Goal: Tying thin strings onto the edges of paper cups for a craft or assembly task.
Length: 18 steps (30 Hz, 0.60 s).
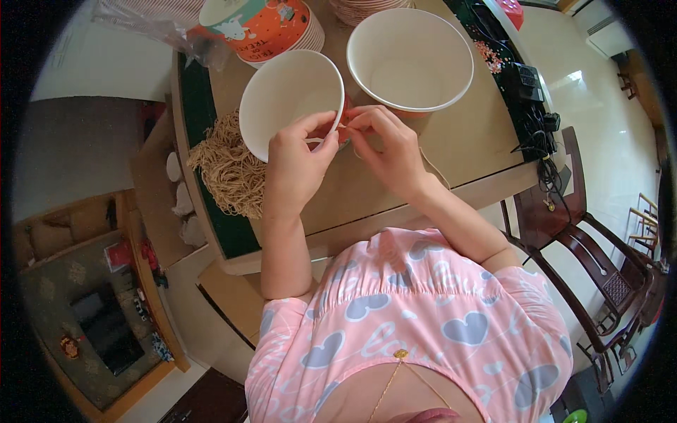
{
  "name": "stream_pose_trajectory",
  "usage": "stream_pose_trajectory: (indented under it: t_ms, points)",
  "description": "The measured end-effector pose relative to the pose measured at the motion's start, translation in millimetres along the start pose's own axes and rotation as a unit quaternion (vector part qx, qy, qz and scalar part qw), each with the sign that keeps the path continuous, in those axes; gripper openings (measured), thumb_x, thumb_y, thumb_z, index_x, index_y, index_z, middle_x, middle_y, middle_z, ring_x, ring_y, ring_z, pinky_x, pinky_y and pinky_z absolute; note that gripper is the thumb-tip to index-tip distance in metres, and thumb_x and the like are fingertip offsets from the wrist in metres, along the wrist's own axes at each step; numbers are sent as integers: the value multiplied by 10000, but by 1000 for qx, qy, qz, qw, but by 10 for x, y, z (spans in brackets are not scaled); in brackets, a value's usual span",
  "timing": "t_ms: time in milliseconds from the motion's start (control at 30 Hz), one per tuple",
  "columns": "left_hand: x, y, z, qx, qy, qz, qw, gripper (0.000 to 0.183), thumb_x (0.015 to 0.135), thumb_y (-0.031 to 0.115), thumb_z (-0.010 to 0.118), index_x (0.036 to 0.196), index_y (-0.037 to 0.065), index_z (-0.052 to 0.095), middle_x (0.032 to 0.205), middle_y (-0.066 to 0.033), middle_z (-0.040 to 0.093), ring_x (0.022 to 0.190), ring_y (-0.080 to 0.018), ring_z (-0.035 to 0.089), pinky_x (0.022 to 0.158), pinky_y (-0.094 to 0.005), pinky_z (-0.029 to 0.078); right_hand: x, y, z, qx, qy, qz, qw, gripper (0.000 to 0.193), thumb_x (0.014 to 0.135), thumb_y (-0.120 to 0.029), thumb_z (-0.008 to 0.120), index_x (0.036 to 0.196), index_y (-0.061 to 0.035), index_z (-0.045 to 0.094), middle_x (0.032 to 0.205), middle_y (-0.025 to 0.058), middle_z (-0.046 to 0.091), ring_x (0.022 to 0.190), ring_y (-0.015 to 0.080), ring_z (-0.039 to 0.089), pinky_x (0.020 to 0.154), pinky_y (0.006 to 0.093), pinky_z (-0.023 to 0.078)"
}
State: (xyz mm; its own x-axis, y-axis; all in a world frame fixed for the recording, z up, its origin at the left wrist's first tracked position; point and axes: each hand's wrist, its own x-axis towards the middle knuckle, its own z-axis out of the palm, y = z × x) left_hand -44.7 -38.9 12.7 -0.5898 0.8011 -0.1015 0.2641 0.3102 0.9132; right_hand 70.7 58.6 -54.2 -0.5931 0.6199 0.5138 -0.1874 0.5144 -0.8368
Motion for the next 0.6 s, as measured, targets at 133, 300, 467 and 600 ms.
stream_pose_trajectory:
  t_ms: [133,300,467,600]
  points:
    - [1,-24,1,17,4,7,1000,251,846,0,615,1091,-23,663,939,-117,700,822,-148,681,717,-265,546,7,-9,2,4,3,6,1000,134,806,-4,664,902,-12,571,990,147,630,890,329,640,734,383,531]
    - [-18,-14,8,4,1,3,1000,248,842,0,619,1086,-14,664,934,-114,698,817,-148,680,715,-267,546,4,5,14,7,3,12,1000,126,803,-1,659,899,-8,577,964,143,626,857,328,639,716,381,530]
    - [-14,-19,12,12,-7,9,1000,249,837,-2,620,1082,-13,662,937,-115,696,818,-150,679,709,-269,546,11,3,11,2,8,14,1000,127,804,-2,658,901,-9,578,933,141,616,836,328,633,694,384,522]
    - [-5,-65,14,13,-9,10,1000,253,833,-1,622,1082,-14,661,943,-116,695,819,-158,678,707,-273,545,10,-33,0,-2,6,32,999,127,811,-7,657,908,-8,574,890,145,598,789,325,620,659,384,507]
